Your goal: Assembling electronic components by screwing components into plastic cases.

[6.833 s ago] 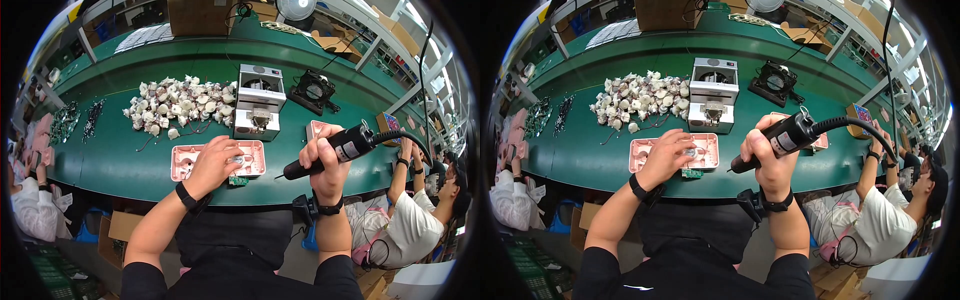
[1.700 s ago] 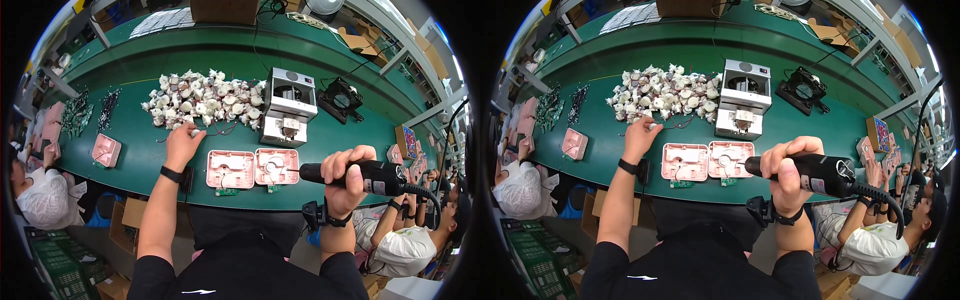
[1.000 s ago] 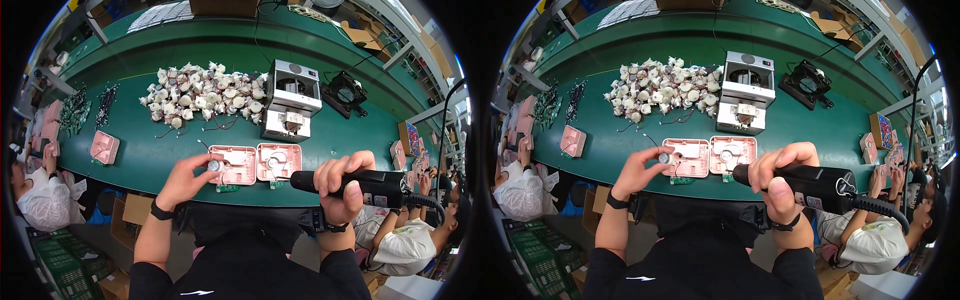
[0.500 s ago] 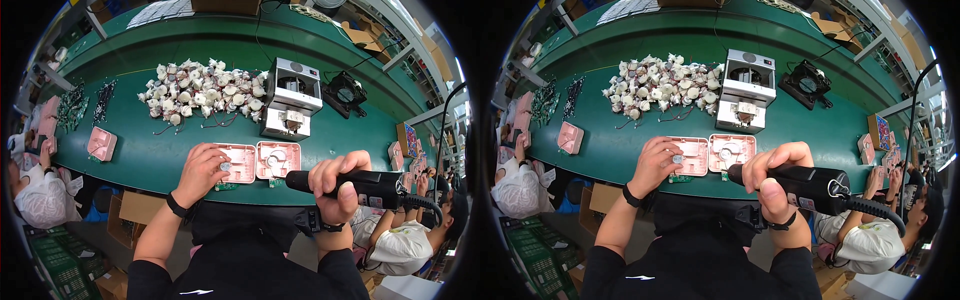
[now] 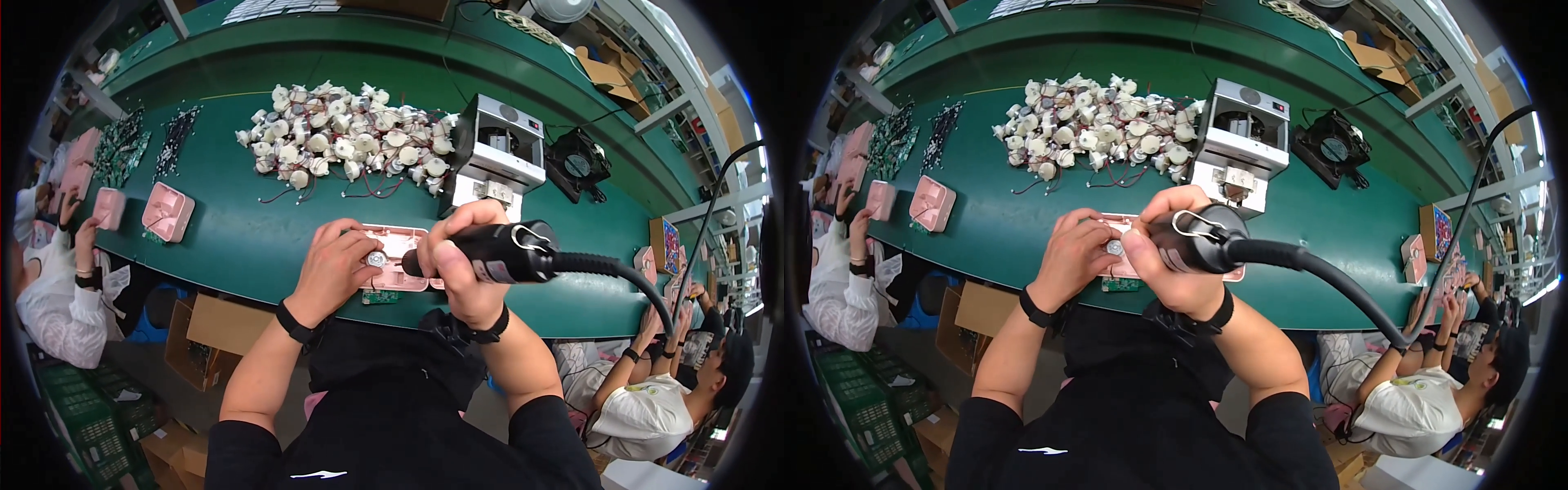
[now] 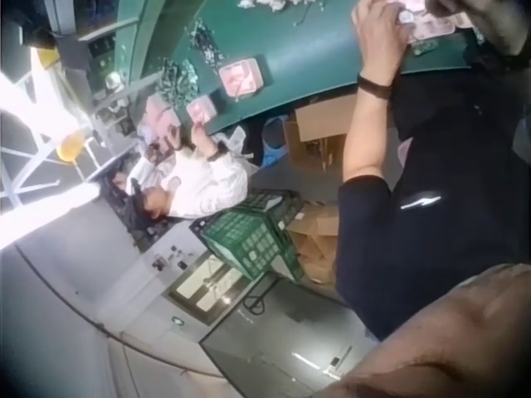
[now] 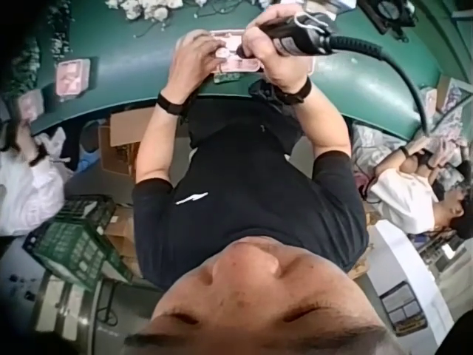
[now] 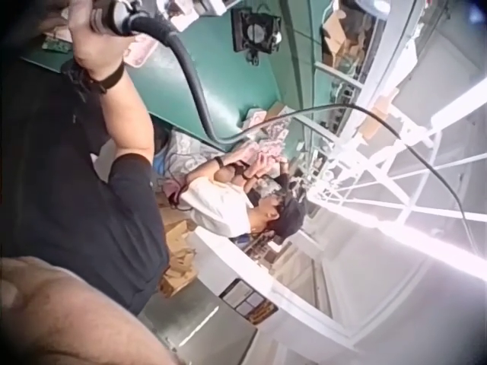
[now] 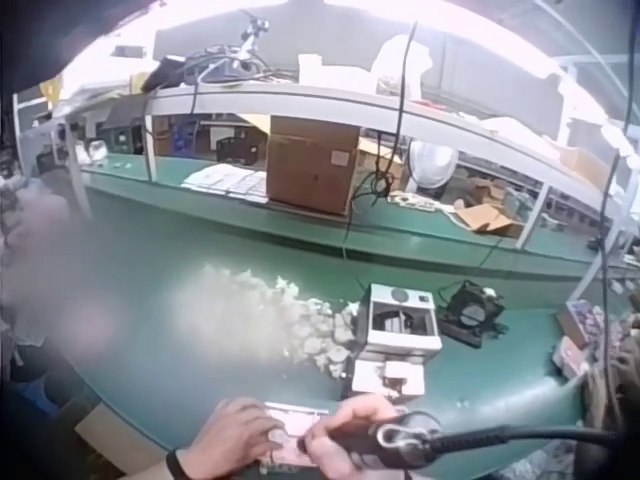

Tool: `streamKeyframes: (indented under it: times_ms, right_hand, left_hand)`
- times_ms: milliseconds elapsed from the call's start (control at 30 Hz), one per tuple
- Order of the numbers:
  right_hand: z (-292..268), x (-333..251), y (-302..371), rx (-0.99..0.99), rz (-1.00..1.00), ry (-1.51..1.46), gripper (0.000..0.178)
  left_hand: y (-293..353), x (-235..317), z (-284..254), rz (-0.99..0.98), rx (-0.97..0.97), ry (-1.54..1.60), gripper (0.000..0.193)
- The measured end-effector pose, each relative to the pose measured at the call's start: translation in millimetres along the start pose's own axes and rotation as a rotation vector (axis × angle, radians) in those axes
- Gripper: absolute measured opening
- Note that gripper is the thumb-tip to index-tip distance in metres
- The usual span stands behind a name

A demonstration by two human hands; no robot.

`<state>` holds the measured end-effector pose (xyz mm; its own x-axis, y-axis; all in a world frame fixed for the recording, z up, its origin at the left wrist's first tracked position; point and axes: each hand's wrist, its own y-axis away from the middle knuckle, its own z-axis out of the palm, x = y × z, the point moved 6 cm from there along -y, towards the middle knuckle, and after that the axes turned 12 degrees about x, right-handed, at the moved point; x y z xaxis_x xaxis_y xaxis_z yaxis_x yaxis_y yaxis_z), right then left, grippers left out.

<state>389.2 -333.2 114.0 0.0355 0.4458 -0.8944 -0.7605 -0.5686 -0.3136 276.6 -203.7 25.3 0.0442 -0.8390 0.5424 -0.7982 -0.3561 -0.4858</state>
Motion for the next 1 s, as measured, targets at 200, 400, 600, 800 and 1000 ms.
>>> streamKeyframes:
  times_ms: [200,400,600,800,1000]
  right_hand:
    - [14.0,27.5,-2.4,-0.039,0.05,-0.007,0.03]
    - [16.6,41.2,1.0,-0.076,0.05,-0.053,0.028]
    - [18.1,46.6,0.8,-0.149,-0.06,0.242,0.028]
    - [11.5,17.5,-0.6,0.011,-0.03,0.077,0.03]
    - [-65.2,-62.4,-24.8,0.229,-0.296,0.047,0.017]
  left_hand:
    - [0.8,-0.5,0.9,0.023,0.067,-0.005,0.039]
    - [5.1,-2.6,1.1,0.038,0.085,-0.033,0.039]
    - [-0.1,-1.9,1.8,-0.018,0.074,0.039,0.041]
    - [2.3,-3.7,1.1,0.067,0.086,0.039,0.05]
    - [32.9,-12.5,-11.7,-0.35,0.22,0.204,0.059]
